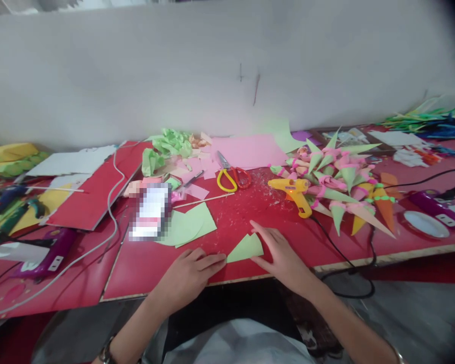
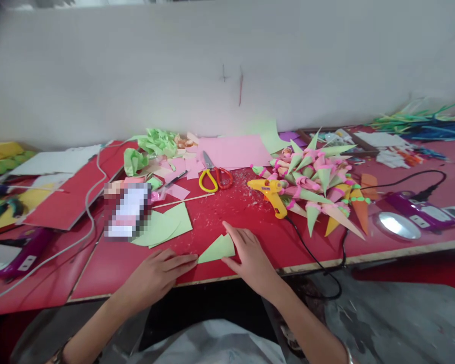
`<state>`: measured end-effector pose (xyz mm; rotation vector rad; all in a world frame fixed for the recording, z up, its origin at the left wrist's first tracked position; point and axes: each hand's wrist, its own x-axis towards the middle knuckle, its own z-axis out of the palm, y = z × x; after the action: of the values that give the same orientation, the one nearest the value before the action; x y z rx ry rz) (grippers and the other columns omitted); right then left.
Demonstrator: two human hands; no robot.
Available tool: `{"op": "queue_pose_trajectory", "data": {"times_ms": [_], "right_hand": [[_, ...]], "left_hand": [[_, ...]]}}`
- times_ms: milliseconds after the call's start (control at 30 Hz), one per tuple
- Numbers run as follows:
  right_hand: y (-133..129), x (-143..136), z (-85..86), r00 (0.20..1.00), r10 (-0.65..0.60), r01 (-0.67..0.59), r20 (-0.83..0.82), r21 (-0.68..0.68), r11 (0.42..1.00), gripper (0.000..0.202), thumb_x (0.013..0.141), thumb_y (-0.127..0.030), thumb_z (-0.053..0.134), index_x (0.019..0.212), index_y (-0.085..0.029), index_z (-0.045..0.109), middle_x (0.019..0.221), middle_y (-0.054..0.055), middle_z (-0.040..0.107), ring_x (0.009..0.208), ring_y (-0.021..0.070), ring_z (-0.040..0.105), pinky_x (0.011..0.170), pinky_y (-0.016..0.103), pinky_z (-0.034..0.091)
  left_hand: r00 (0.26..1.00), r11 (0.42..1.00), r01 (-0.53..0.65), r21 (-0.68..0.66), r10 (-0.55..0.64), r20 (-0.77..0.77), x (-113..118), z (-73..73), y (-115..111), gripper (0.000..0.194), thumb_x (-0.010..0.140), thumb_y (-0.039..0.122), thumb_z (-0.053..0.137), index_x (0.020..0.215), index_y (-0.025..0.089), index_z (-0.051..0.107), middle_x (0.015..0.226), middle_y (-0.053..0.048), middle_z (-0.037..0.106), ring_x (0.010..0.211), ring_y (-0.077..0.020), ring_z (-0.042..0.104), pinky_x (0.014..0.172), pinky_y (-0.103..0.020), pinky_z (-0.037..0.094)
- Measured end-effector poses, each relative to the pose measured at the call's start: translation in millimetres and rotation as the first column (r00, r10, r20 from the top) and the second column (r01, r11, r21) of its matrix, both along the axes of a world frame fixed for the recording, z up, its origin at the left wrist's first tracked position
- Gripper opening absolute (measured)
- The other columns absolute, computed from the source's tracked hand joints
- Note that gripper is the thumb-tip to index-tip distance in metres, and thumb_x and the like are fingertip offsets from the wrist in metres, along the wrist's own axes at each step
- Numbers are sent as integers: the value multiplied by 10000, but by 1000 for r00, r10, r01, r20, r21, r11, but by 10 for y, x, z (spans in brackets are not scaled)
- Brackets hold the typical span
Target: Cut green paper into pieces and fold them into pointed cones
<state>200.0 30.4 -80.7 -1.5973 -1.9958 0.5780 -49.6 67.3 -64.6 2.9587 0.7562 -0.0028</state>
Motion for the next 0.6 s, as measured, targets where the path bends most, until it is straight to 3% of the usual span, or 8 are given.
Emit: {"op": "queue_pose_trajectory", "data": {"times_ms": [167,300,467,600], "right_hand": [[142,-92,53,999,41,-40,32,-11,999,553,797,-145,432,1312,-292,293,1214,63,507,1127,216,433,980,463,249],[181,-105,60,998,60,-60,4,6,998,449,807,-116,404,1227,-277,411,1059,42,589,1011,179,510,971,454,225],[233,-123,80,994,36,-34,-106,18,999,236,797,-115,427,866,-248,609,861,3,611,889,163,533,873,376,328],[250,-55,104,977,17,-4,-212,59,998,171,746,-85,465,706,-216,566,804,0,591,839,167,541,827,357,374]], "left_hand": [[977,993,-106,-50,114,179,108,-8,-17,371,820,105,400,1145,236,520,1128,-21,590,960,-183,539,817,-332,460],[938,980,-191,-60,200,285,289,-32,-16,395,814,143,426,1201,216,454,1171,-55,553,1026,-201,520,868,-362,444],[945,971,-167,-168,207,252,435,-71,21,678,766,294,566,1345,209,222,1261,-75,492,1113,-216,465,910,-367,413],[974,975,-117,-190,150,167,426,-51,55,677,756,391,568,1336,224,261,1274,-63,485,1136,-219,447,968,-385,352]]}}
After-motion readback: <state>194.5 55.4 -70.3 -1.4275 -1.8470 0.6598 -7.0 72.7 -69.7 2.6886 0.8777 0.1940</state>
